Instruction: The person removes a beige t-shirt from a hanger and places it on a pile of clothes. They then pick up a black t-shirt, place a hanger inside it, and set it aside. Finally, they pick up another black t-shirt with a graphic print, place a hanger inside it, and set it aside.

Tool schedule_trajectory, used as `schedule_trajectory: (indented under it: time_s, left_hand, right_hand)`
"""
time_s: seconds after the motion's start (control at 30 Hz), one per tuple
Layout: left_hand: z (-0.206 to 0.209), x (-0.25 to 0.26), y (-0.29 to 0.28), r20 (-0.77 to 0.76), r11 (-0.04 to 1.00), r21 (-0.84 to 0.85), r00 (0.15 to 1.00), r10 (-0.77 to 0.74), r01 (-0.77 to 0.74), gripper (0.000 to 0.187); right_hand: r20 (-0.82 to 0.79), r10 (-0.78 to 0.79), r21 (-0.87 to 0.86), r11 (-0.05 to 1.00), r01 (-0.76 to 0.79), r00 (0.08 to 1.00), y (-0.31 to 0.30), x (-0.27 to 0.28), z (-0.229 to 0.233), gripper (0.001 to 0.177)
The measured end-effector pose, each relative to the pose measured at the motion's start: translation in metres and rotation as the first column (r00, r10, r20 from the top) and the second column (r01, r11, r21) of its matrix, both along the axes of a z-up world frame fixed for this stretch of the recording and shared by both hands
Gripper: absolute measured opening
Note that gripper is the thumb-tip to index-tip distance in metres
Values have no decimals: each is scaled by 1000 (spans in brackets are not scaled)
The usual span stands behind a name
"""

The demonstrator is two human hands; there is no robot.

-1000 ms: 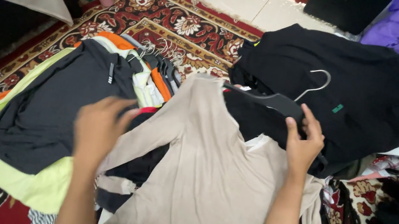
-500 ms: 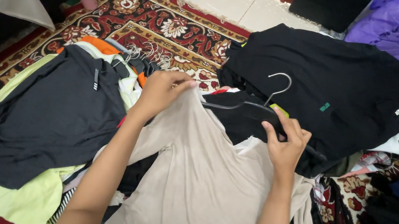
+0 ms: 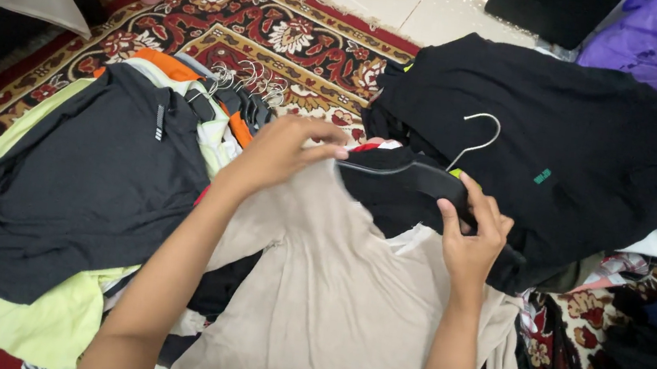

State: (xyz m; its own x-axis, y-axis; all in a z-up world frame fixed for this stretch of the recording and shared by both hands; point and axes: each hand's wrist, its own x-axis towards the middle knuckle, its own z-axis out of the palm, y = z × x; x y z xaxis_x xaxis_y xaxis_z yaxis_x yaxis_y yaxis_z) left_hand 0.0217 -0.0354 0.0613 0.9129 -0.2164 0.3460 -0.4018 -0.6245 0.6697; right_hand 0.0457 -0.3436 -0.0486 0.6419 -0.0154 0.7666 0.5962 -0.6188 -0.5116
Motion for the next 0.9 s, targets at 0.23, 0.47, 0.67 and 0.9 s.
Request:
schedule_trajectory:
  time_s: [0.23,0.47,0.67,0.9]
  left_hand:
    - [-24,-15,60,-25,961,-150,973,230,-232,17]
    - [-102,8,68,-167,785,-551,959,229,-283,13]
    - [-76,-4,53,107,910,-280,932,345,-305,15]
    - [-53,-7,69,231,937,-211,918,323,-277,17]
  right_hand:
    - [-64,-38,59,997,42,997,-11,13,-22,45]
    - [-107,-33,90,995,43,994,-18,18,-36,45]
    - [-89,-22,76,997,29,996,-22,15,-27,46]
    - [-46,-4,-13,1000,4,999,-32,17,-27,48]
